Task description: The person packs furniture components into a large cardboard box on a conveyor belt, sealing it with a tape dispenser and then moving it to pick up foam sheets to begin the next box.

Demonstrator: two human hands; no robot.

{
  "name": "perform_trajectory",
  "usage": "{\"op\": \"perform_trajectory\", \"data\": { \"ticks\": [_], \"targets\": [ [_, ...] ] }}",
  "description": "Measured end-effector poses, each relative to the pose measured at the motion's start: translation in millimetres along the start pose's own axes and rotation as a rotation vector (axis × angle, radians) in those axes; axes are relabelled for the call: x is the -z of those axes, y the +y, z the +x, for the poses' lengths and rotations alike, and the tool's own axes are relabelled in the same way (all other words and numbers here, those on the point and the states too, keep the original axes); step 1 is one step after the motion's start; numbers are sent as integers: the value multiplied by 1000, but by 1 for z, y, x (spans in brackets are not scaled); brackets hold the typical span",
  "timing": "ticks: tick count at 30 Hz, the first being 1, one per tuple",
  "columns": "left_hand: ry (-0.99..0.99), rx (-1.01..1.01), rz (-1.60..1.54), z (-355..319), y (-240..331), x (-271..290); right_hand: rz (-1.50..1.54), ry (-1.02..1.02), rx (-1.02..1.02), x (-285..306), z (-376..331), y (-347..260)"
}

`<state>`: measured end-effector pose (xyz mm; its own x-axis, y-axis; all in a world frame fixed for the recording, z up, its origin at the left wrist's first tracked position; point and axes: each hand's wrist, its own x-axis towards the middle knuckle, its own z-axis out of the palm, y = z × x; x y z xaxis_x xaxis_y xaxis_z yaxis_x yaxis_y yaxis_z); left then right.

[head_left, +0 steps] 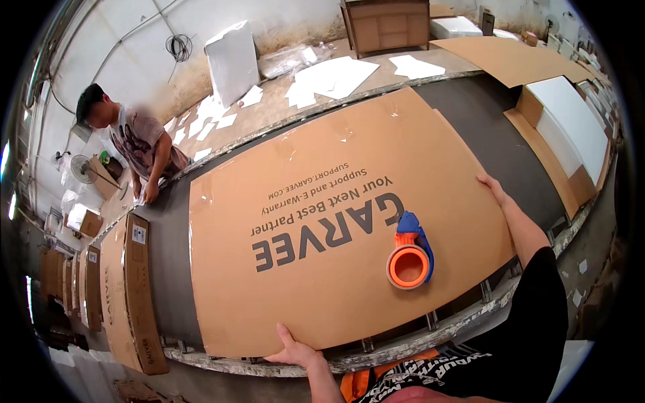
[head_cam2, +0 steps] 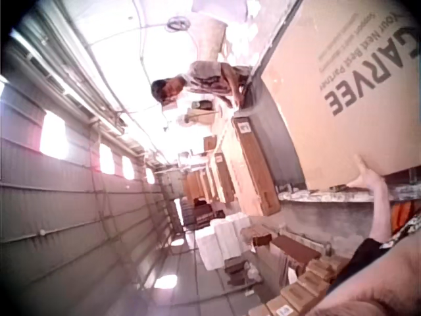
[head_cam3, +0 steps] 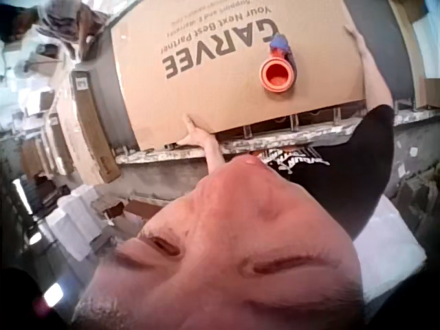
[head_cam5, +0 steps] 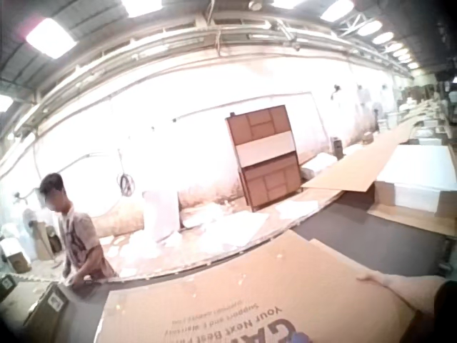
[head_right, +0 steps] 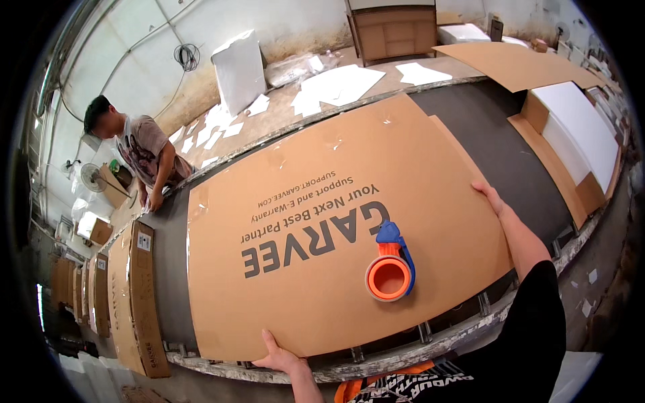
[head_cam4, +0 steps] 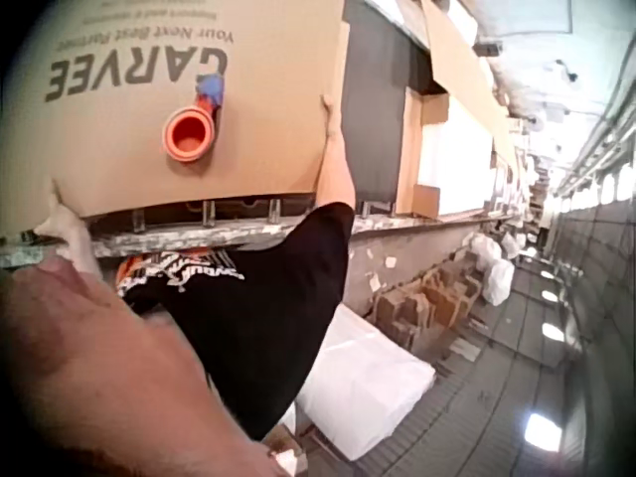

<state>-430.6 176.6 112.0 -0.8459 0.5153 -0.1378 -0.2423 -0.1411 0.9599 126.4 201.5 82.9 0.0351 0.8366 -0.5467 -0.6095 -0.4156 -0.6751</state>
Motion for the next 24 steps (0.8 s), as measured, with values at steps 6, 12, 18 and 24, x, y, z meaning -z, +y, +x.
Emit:
{"op": "perform_trajectory", "data": {
  "ticks": [6,12,18,24],
  "targets": [
    [-390,-201,209,152,-14,-9,-39,330,342,11,-49,139],
    [-753,471,-58,342,14,-45,-417,498,636,-290,-151,378],
    [-577,-29,313,225,6,94,-1002,713,824,-325,-152,353],
    [-1129,-1120,952,24,79,144,-1394,915,615,-192,-13,138]
  ]
}}
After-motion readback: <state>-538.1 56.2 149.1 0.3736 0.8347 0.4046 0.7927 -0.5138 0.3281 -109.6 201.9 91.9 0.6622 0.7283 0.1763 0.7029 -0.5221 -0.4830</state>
